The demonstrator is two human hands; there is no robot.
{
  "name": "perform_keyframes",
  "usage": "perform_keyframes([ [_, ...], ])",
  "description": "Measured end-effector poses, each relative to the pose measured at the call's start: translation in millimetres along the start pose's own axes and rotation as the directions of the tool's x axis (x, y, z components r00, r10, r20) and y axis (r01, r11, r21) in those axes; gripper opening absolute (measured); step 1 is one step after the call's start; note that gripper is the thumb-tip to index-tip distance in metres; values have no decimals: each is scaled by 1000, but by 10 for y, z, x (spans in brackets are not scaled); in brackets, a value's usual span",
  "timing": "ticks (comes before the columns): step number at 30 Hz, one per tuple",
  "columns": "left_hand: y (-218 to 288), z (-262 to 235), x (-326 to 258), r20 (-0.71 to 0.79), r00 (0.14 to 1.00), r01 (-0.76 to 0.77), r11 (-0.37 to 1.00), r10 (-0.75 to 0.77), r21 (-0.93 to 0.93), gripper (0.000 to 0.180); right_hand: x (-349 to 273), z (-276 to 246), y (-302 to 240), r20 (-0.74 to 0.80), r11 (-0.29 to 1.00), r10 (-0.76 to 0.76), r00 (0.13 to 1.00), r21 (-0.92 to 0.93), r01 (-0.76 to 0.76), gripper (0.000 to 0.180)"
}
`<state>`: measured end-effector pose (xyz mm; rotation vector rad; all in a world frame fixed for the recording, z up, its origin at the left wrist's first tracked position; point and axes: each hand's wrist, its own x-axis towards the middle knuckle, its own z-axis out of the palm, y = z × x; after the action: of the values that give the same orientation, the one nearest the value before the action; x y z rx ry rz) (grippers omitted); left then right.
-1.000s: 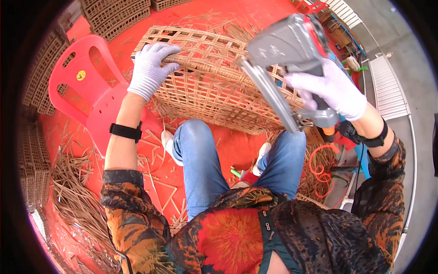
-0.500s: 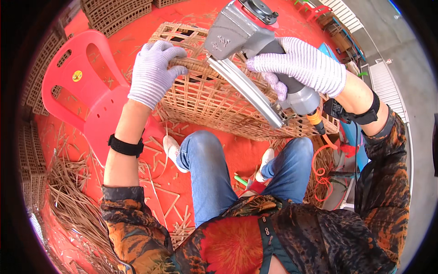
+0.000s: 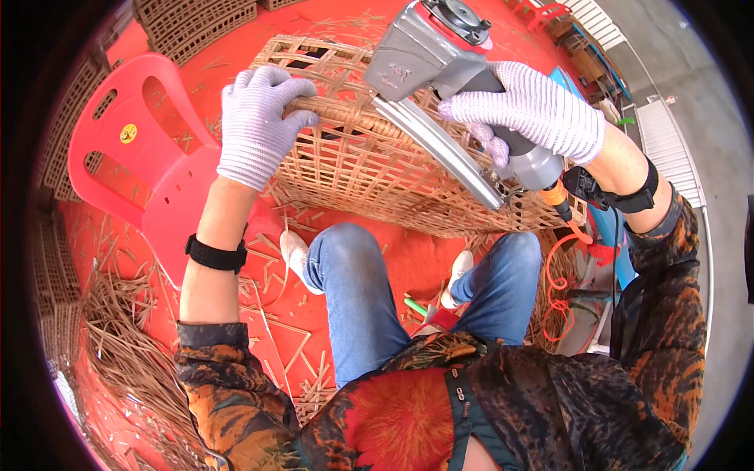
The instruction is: The person secures the edges of a woven frame using a pneumatic stapler, then flips it over to weave thin strips through the structure by hand. Finally, they attach a curved handle to the basket by threading and tightening additional strips around the joints.
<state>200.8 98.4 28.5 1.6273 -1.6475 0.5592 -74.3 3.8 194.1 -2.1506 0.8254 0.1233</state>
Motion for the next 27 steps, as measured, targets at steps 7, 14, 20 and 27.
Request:
perform_keyframes([
  [7, 200, 50, 7, 19, 998, -56, 996, 57, -73, 41, -32, -20, 67, -17, 1000, -21, 1000, -1, 21, 37],
  [14, 533, 210, 12, -6, 997, 76, 997, -75, 24, 37, -89, -27, 93, -24, 996, -84, 996, -11, 84, 38],
  [20, 529, 286, -34, -64, 994, 88, 995, -91, -49, 36, -101, -39, 101, -12, 990, -38, 999, -138, 36, 39],
  [27, 514, 295, -28, 1, 993, 114, 993, -114, -35, 36, -33, -62, 129, 61, 988, -4, 998, -152, 14, 38],
])
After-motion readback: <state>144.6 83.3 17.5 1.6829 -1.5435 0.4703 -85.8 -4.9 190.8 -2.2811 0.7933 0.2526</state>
